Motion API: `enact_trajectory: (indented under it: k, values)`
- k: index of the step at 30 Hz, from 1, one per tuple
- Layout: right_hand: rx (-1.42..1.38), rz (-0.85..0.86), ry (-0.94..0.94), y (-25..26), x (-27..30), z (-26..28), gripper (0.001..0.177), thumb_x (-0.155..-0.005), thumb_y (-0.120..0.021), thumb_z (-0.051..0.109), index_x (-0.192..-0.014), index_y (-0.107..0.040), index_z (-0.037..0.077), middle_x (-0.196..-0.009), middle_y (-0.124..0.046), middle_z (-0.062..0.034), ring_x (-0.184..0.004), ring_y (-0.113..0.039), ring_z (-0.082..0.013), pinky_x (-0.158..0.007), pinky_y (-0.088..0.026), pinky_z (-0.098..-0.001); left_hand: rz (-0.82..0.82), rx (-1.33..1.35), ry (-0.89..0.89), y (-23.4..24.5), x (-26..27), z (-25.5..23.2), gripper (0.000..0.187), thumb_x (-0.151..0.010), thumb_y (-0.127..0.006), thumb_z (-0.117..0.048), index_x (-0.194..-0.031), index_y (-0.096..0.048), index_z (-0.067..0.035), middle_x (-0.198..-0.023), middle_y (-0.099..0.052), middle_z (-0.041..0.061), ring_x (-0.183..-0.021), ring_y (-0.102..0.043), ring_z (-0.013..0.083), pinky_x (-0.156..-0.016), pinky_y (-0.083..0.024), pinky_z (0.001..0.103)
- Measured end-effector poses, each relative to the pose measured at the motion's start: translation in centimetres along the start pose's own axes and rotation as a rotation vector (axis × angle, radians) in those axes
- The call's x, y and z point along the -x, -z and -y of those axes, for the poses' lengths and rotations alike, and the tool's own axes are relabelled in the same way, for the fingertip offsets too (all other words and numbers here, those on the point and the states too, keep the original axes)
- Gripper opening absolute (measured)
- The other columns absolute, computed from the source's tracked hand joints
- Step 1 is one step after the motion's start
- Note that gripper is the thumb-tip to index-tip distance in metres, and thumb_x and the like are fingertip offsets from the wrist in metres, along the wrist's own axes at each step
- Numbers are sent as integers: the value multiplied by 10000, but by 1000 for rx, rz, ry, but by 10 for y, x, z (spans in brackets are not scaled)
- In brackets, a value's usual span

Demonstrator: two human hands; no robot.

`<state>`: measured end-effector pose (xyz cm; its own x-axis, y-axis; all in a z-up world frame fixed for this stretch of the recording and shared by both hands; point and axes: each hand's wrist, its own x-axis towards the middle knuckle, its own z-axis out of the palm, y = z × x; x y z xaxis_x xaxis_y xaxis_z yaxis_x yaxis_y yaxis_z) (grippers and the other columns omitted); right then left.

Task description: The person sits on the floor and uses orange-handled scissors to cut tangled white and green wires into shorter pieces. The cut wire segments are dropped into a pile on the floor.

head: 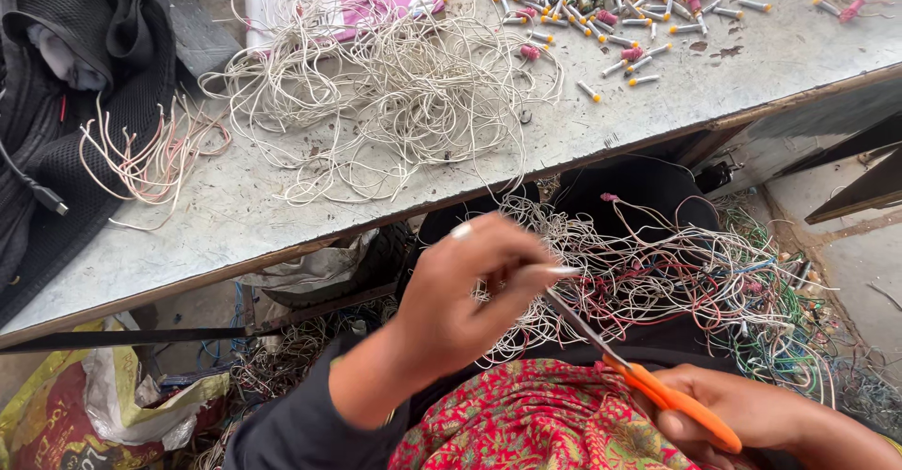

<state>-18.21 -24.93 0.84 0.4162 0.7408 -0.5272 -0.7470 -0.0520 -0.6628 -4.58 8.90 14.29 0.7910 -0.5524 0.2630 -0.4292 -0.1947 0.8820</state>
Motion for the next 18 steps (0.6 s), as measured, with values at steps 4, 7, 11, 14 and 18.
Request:
enact_trajectory:
  k: [4, 7, 11, 14, 18]
  values:
    - [107, -91, -53, 3, 9, -6, 604, -808, -843, 494, -1091, -630, 5, -630, -533, -5, -490, -513, -83, -420, -388, -250, -542, -784, -582, 2, -67, -11, 452, -985, -706, -127, -1293, -501, 131, -1328, -573, 245, -1070, -673, 449, -912, -561, 475]
    - [145, -226, 106, 4, 20, -5, 609, -844, -883, 445, -1112, -582, -12, -750, -558, -28, -612, -504, -102, -510, -418, -271, -561, -582, -614, -7, -70, -3, 495, -918, -658, -93, -1315, -441, 108, -1261, -597, 252, -1066, -658, 409, -922, -530, 454]
    - [-140, -269, 197, 8, 35, -4, 613, -850, -850, 347, -1258, -577, -20, -785, -634, -112, -649, -593, -195, -562, -472, -330, -122, -307, -373, -37, -26, 29, 307, -1017, -606, -26, -1312, -521, -31, -1159, -669, 157, -1048, -689, 359, -937, -557, 427]
    - [21, -320, -29, 10, 31, 1, 487, -879, -845, 213, -1242, -619, -21, -784, -612, -94, -679, -622, -188, -600, -503, -334, 3, -436, -54, -52, -9, 69, 368, -913, -512, 56, -1257, -581, -56, -1140, -693, 174, -985, -716, 363, -852, -579, 430]
    - [350, -386, -298, 0, 18, 3, 475, -864, -792, 168, -1318, -692, 72, -872, -648, -5, -745, -549, -85, -654, -517, -274, 44, -606, 87, -59, 1, 114, 402, -831, -519, 34, -1222, -587, -28, -1188, -662, 212, -920, -705, 394, -749, -577, 470]
